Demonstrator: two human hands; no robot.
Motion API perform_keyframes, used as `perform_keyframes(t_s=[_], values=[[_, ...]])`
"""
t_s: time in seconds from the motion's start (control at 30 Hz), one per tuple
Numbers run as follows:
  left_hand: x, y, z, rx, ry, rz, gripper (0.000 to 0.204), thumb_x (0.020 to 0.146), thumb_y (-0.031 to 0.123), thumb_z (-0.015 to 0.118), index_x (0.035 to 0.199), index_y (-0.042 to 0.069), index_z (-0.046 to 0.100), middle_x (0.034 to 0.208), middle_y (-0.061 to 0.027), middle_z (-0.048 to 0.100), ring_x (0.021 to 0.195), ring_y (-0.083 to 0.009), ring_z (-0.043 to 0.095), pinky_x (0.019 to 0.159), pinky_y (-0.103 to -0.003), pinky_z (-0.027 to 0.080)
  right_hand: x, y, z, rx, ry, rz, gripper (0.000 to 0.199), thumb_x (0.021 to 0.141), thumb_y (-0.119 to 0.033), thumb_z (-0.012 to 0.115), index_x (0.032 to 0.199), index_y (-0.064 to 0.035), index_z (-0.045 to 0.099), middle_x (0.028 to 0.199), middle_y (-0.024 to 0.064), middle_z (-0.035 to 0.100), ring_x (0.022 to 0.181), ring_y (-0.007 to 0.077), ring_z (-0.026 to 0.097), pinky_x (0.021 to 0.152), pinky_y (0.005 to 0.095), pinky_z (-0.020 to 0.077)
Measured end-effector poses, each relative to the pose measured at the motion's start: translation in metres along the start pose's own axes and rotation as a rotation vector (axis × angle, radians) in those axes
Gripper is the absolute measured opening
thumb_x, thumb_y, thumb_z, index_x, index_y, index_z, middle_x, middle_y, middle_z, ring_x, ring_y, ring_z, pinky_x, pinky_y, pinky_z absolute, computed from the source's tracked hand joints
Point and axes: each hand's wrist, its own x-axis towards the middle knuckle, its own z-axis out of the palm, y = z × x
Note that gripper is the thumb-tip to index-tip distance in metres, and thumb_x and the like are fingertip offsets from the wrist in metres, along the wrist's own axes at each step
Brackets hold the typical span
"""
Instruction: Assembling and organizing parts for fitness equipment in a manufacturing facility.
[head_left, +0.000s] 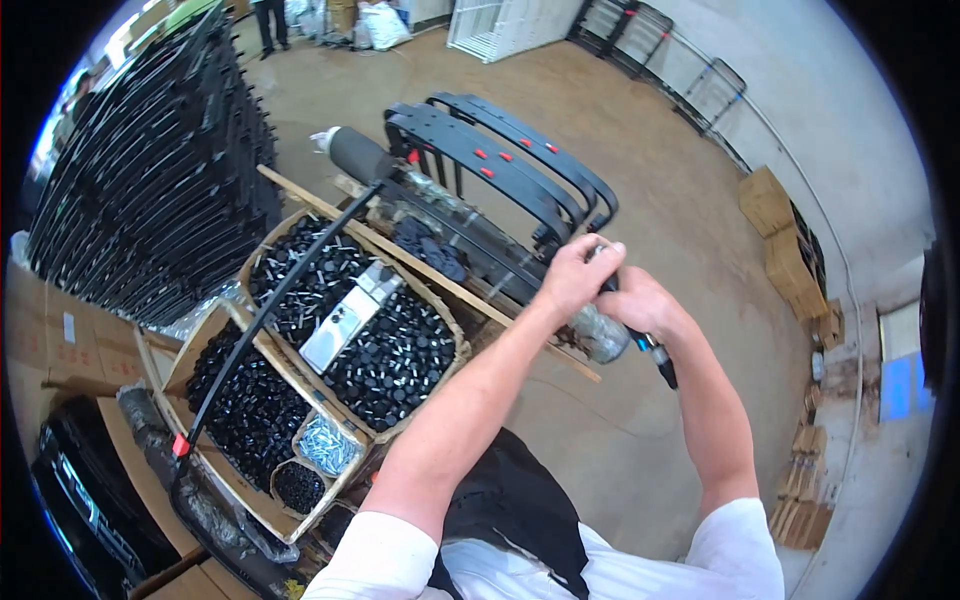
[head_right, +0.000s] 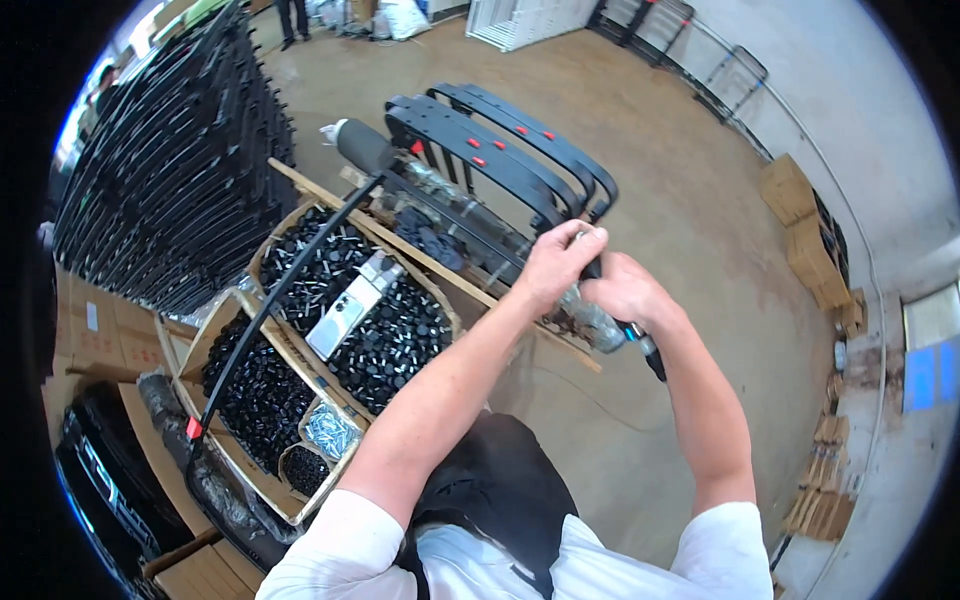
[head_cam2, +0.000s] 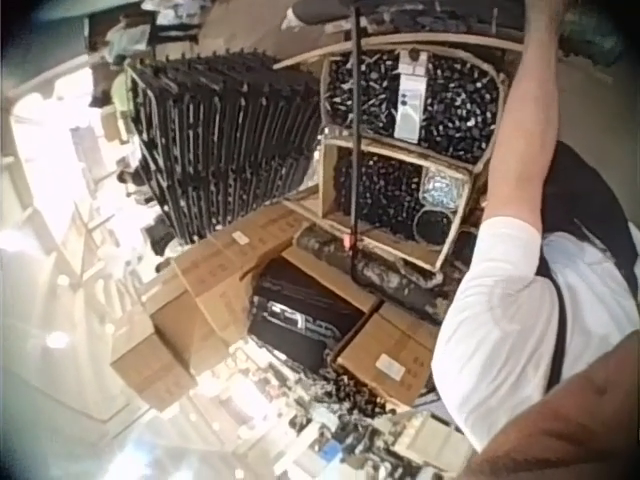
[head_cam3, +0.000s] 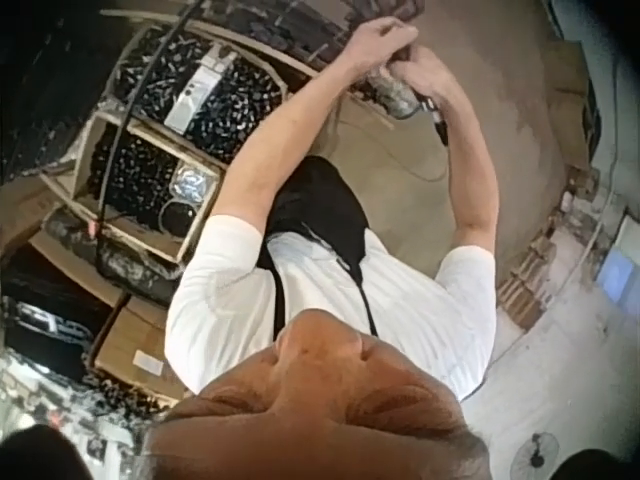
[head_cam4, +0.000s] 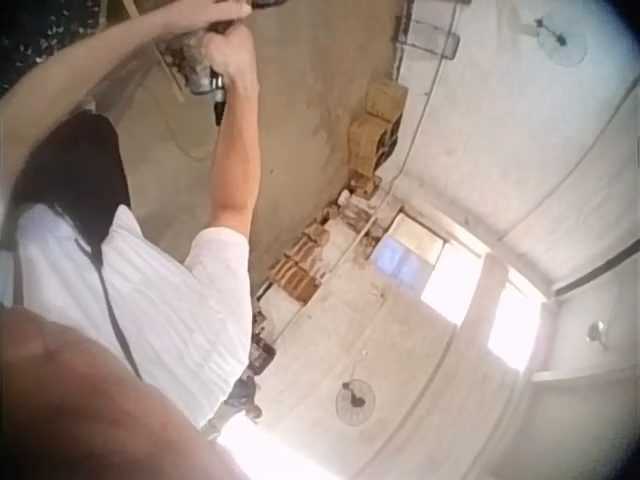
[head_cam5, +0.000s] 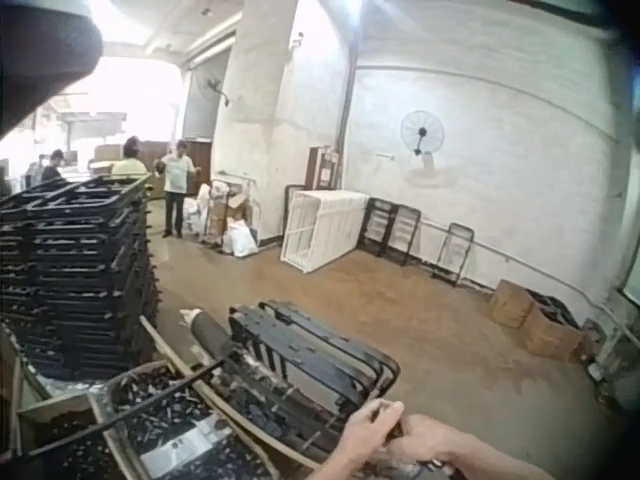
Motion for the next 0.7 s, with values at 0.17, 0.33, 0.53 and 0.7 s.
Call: perform_keyframes(t_s=[0.17, 0.33, 0.53, 0.7], values=[[0.032, 0.052, -0.094, 0.079, 0.158, 0.017, 0.023, 0.102, 0.026, 0.070, 0.098, 0.004, 0.074, 0.090, 0.0021, 0.068, 0.086, -0.0074, 0.059, 0.078, -0.027, 0.050, 0.066, -0.103, 0.005, -0.105, -0.125, -0.089, 0.036, 0.087, -0.032, 0.066, 0.083, 0.0038, 0.072, 0.073, 0.0135, 0.075, 0.067, 0.0252, 0.076, 0.070, 0.0411, 0.0594], [0.082, 0.100, -0.221, 0.173, 0.479, 0.166, 0.027, 0.102, 0.029, 0.066, 0.092, 0.006, 0.073, 0.089, -0.0005, 0.068, 0.085, -0.0120, 0.060, 0.081, -0.032, 0.050, 0.182, -0.203, 0.029, -0.125, -0.179, -0.294, 0.037, 0.086, -0.035, 0.063, 0.078, 0.0006, 0.073, 0.070, 0.0123, 0.075, 0.070, 0.0248, 0.076, 0.072, 0.0408, 0.0598], [0.120, 0.162, -0.311, 0.092, 0.607, 0.222, 0.032, 0.102, 0.037, 0.070, 0.101, 0.005, 0.071, 0.088, -0.0024, 0.064, 0.080, -0.0139, 0.061, 0.070, -0.033, 0.052, 0.267, -0.299, 0.043, -0.182, -0.181, -0.419, 0.034, 0.087, -0.030, 0.062, 0.085, 0.0007, 0.077, 0.074, 0.0133, 0.076, 0.078, 0.0260, 0.078, 0.076, 0.0391, 0.0594], [0.132, 0.154, -0.337, -0.007, 0.640, 0.207, 0.031, 0.102, 0.036, 0.069, 0.101, 0.005, 0.071, 0.090, -0.0023, 0.064, 0.078, -0.0138, 0.060, 0.070, -0.033, 0.052, 0.296, -0.317, 0.053, -0.235, -0.232, -0.404, 0.030, 0.088, -0.026, 0.060, 0.089, -0.0007, 0.078, 0.078, 0.0124, 0.078, 0.076, 0.0246, 0.078, 0.074, 0.0383, 0.0588]])
